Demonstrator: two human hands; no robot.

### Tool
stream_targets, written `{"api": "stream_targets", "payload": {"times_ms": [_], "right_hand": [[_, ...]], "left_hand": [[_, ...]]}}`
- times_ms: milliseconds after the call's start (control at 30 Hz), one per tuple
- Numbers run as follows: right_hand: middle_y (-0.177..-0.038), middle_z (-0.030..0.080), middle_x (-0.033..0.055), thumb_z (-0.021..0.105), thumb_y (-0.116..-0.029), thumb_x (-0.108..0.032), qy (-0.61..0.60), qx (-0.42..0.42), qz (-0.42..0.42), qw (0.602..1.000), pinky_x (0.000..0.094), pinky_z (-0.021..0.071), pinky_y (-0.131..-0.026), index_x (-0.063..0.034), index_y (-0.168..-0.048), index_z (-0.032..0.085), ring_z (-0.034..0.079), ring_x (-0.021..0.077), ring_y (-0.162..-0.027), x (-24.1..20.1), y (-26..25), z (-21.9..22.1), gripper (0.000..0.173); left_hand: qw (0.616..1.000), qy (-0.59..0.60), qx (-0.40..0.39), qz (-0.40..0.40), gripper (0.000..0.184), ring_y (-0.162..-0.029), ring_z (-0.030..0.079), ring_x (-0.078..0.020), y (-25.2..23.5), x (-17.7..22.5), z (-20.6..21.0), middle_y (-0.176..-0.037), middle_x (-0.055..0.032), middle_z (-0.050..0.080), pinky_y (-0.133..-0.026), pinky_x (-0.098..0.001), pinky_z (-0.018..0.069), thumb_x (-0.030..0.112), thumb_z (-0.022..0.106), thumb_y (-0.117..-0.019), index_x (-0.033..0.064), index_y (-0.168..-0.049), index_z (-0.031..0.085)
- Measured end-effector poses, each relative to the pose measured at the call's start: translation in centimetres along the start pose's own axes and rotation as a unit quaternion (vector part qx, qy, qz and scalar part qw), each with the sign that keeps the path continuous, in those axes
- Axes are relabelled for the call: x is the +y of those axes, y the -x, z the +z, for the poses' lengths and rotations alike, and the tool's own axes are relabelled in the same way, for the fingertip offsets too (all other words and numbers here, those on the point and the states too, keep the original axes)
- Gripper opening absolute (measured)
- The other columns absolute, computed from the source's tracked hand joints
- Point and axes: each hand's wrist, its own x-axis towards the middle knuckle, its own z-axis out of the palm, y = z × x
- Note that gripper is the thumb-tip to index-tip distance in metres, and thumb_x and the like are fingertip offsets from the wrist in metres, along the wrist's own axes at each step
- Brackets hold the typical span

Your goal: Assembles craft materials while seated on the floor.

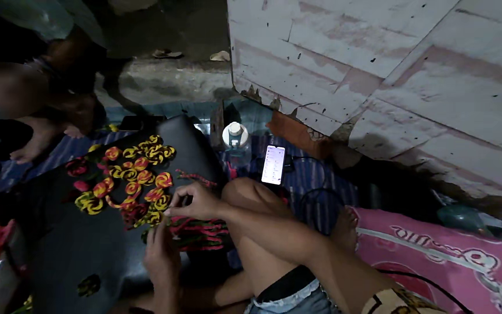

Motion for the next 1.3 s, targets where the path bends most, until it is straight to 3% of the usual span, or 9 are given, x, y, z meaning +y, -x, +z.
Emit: {"api": "stream_targets", "payload": {"times_ms": [167, 333, 500, 600, 667, 733, 833, 1067, 1300], "right_hand": [[-0.093, 0.067, 0.0160, 0.066, -0.0956, -0.004, -0.018, 0.049, -0.008, 0.999, 0.0258, 0.0536, -0.074, 0.0118, -0.099, 0.068, 0.063, 0.0117, -0.080, 0.1, 0.2, 0.7, 0.016], [-0.101, 0.070, 0.0204, 0.067, -0.0965, -0.009, 0.069, 0.030, -0.016, 0.997, 0.0337, 0.0533, -0.082, 0.0102, -0.101, 0.071, 0.065, 0.0204, -0.088, 0.2, 0.2, 0.0, 0.020], [-0.077, 0.064, 0.0015, 0.065, -0.0990, -0.011, -0.046, -0.039, 0.159, 0.985, 0.0153, 0.0411, -0.055, 0.0053, -0.099, 0.069, 0.051, -0.0010, -0.060, 0.5, -0.5, -2.1, 0.016], [-0.076, 0.064, -0.0016, 0.062, -0.1017, -0.013, -0.111, -0.057, 0.193, 0.973, 0.0149, 0.0396, -0.053, 0.0015, -0.099, 0.068, 0.051, -0.0020, -0.059, 0.0, -0.2, -1.4, 0.016], [-0.082, 0.067, 0.0042, 0.066, -0.0964, -0.004, -0.071, -0.037, 0.053, 0.995, 0.0158, 0.0451, -0.062, 0.0075, -0.095, 0.069, 0.056, 0.0004, -0.069, 0.1, 0.3, 0.1, 0.012], [-0.095, 0.070, 0.0186, 0.068, -0.0914, 0.001, -0.006, -0.037, -0.114, 0.993, 0.0276, 0.0531, -0.080, 0.0130, -0.094, 0.070, 0.065, 0.0160, -0.087, 0.1, 0.9, 1.1, 0.012], [-0.096, 0.070, 0.0216, 0.070, -0.0901, 0.000, 0.037, -0.056, -0.215, 0.974, 0.0345, 0.0559, -0.080, 0.0113, -0.091, 0.071, 0.068, 0.0237, -0.088, 0.3, 1.5, 2.1, 0.011], [-0.096, 0.070, 0.0167, 0.066, -0.0956, -0.005, 0.036, 0.036, -0.015, 0.999, 0.0274, 0.0533, -0.081, 0.0114, -0.099, 0.069, 0.064, 0.0135, -0.088, -0.5, 1.0, 0.9, 0.017], [-0.097, 0.069, 0.0121, 0.067, -0.0963, -0.007, 0.045, 0.065, 0.043, 0.996, 0.0277, 0.0559, -0.080, 0.0068, -0.100, 0.069, 0.065, 0.0111, -0.085, -0.1, 0.8, 0.4, 0.014]], "left_hand": [[0.998, -0.020, 0.048, -0.017, 0.026, -0.091, 0.068, -0.0472, 0.0, 0.8, -0.2, -0.100, -0.0347, 0.066, -0.083, -0.0547, 0.0546, 0.003, 0.049, -0.1041, -0.0183, -0.111, 0.063], [0.995, -0.072, -0.054, 0.037, 0.041, -0.057, 0.065, -0.0441, 0.3, 0.7, -0.6, -0.067, -0.0266, 0.063, -0.052, -0.0607, 0.0498, 0.024, 0.056, -0.1025, -0.0138, -0.092, 0.066], [0.992, -0.060, 0.038, 0.104, 0.036, -0.050, 0.064, -0.0356, 1.0, 0.2, 0.0, -0.063, -0.0241, 0.063, -0.048, -0.0492, 0.0501, 0.019, 0.058, -0.0987, -0.0136, -0.086, 0.067], [0.979, 0.103, 0.164, 0.063, 0.036, -0.067, 0.063, -0.0058, 0.8, -0.1, 0.0, -0.076, -0.0154, 0.067, -0.067, -0.0184, 0.0516, 0.013, 0.051, -0.1045, -0.0158, -0.088, 0.065], [0.932, 0.298, 0.202, -0.052, 0.028, -0.065, 0.055, 0.0115, 0.2, 0.6, -0.2, -0.074, 0.0115, 0.061, -0.062, -0.0078, 0.0472, 0.010, 0.044, -0.1063, -0.0003, -0.090, 0.064], [0.858, 0.417, 0.189, -0.231, 0.035, -0.046, 0.045, 0.0079, -0.6, 1.2, -0.8, -0.058, 0.0184, 0.053, -0.046, -0.0108, 0.0401, 0.013, 0.036, -0.1080, 0.0152, -0.084, 0.061], [0.849, 0.414, 0.117, -0.308, 0.029, -0.049, 0.050, 0.0057, -0.6, -0.9, -1.5, -0.072, 0.0122, 0.067, -0.044, -0.0122, 0.0414, 0.014, 0.043, -0.1081, 0.0074, -0.099, 0.069], [0.873, 0.446, 0.018, -0.198, 0.035, -0.045, 0.044, 0.0078, -0.2, -1.7, -2.8, -0.058, 0.0204, 0.057, -0.043, -0.0113, 0.0381, 0.018, 0.040, -0.1066, 0.0231, -0.087, 0.068], [0.862, 0.437, -0.001, -0.257, 0.024, -0.043, 0.041, 0.0059, -0.8, -0.7, -1.8, -0.060, 0.0138, 0.057, -0.041, -0.0125, 0.0362, 0.008, 0.047, -0.1054, 0.0075, -0.095, 0.068]]}}
